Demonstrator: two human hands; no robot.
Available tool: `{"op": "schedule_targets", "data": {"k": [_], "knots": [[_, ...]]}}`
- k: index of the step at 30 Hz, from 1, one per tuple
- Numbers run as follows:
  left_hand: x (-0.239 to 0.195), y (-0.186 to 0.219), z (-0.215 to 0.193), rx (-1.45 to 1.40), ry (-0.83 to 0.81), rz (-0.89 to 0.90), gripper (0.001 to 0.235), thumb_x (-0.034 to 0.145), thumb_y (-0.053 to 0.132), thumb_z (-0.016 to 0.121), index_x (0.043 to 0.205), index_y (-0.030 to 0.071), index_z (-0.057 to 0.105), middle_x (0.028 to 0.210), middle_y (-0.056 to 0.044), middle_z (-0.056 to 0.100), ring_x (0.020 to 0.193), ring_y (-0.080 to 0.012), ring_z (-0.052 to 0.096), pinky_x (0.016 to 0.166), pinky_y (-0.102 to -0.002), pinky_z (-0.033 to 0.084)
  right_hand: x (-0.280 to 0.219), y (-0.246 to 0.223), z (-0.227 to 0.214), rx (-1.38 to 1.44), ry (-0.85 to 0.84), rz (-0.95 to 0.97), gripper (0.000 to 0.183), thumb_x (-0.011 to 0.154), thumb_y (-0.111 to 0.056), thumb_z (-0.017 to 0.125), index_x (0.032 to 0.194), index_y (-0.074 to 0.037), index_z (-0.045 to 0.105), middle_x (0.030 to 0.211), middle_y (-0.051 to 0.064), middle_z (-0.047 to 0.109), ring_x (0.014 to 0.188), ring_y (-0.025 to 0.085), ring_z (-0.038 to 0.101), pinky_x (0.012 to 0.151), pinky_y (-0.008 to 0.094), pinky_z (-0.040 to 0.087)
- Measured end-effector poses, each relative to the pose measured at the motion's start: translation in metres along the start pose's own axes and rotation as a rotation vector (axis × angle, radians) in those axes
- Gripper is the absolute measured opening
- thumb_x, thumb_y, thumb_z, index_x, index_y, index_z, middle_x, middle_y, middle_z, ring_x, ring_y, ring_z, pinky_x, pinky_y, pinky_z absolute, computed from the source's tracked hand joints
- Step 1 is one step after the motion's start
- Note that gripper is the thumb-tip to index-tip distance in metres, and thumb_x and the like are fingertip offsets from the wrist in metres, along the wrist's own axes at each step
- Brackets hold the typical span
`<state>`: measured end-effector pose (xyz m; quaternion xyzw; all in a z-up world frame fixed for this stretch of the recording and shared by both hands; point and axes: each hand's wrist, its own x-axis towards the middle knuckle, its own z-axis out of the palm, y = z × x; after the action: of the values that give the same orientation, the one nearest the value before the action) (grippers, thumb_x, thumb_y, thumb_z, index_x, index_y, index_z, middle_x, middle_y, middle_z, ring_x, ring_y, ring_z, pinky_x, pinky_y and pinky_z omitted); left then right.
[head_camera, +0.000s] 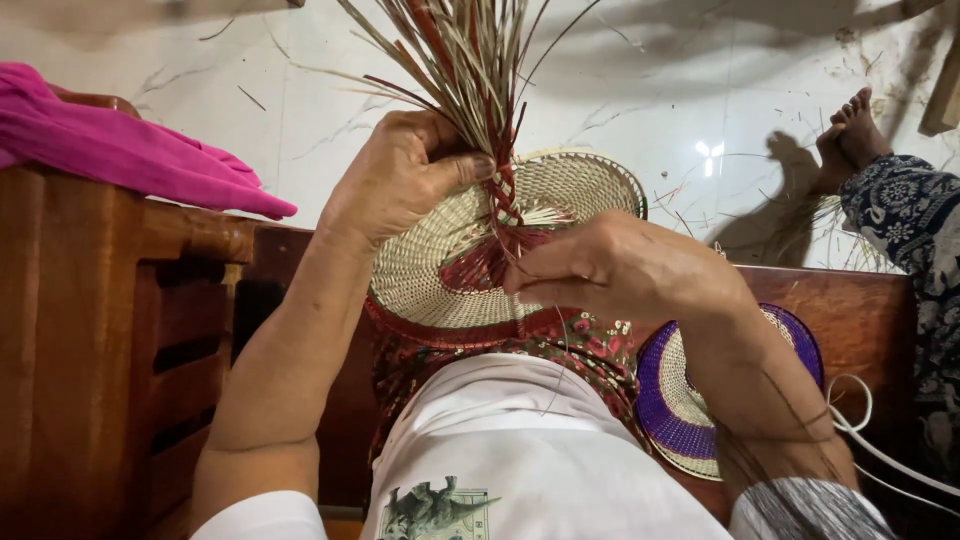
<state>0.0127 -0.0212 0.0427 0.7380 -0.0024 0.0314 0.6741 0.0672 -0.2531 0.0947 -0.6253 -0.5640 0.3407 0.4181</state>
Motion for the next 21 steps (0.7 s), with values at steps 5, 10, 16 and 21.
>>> {"op": "schedule_targets", "data": {"k": [5, 10, 16, 21], "knots": [[0.003, -0.001, -0.002, 0.084, -0.018, -0.103, 0.02, 0.086, 0.023, 0.081, 0.093, 0.007, 0.071, 0.092, -0.005, 0.071, 0.087, -0.0175, 0.066, 0.086, -0.035, 0.051, -0.016, 0.017, -0.015, 0.379, -0.19, -0.279, 0.014, 0.1, -0.011, 0.061, 0.095, -0.003, 0.072, 0.07, 0.01, 0.069, 0.054, 0.018, 0.065, 0.052, 0.028, 0.056], [0.006, 0.001, -0.001, 0.126, -0.057, -0.199, 0.028, 0.085, 0.024, 0.078, 0.11, 0.013, 0.071, 0.116, -0.003, 0.078, 0.11, -0.0184, 0.074, 0.105, -0.041, 0.054, -0.018, 0.049, 0.003, 0.104, 0.239, -0.198, 0.016, 0.104, -0.011, 0.056, 0.106, -0.002, 0.069, 0.096, 0.014, 0.076, 0.073, 0.015, 0.077, 0.056, 0.016, 0.066], [0.01, 0.016, 0.002, 0.17, -0.086, -0.229, 0.02, 0.087, 0.016, 0.076, 0.106, 0.013, 0.075, 0.108, 0.0, 0.08, 0.1, -0.0126, 0.075, 0.096, -0.032, 0.059, 0.008, 0.074, 0.047, -0.812, 0.59, -0.117, 0.029, 0.096, -0.02, 0.082, 0.11, -0.005, 0.061, 0.096, 0.009, 0.065, 0.086, 0.022, 0.058, 0.073, 0.037, 0.05], [0.011, 0.018, 0.004, 0.146, -0.096, -0.24, 0.018, 0.088, 0.013, 0.075, 0.106, 0.01, 0.075, 0.104, 0.0, 0.081, 0.096, -0.0125, 0.075, 0.092, -0.028, 0.063, 0.019, 0.064, 0.052, -0.756, 0.761, -0.193, 0.02, 0.103, -0.019, 0.074, 0.114, -0.004, 0.066, 0.099, 0.012, 0.063, 0.084, 0.029, 0.05, 0.076, 0.042, 0.039]]}}
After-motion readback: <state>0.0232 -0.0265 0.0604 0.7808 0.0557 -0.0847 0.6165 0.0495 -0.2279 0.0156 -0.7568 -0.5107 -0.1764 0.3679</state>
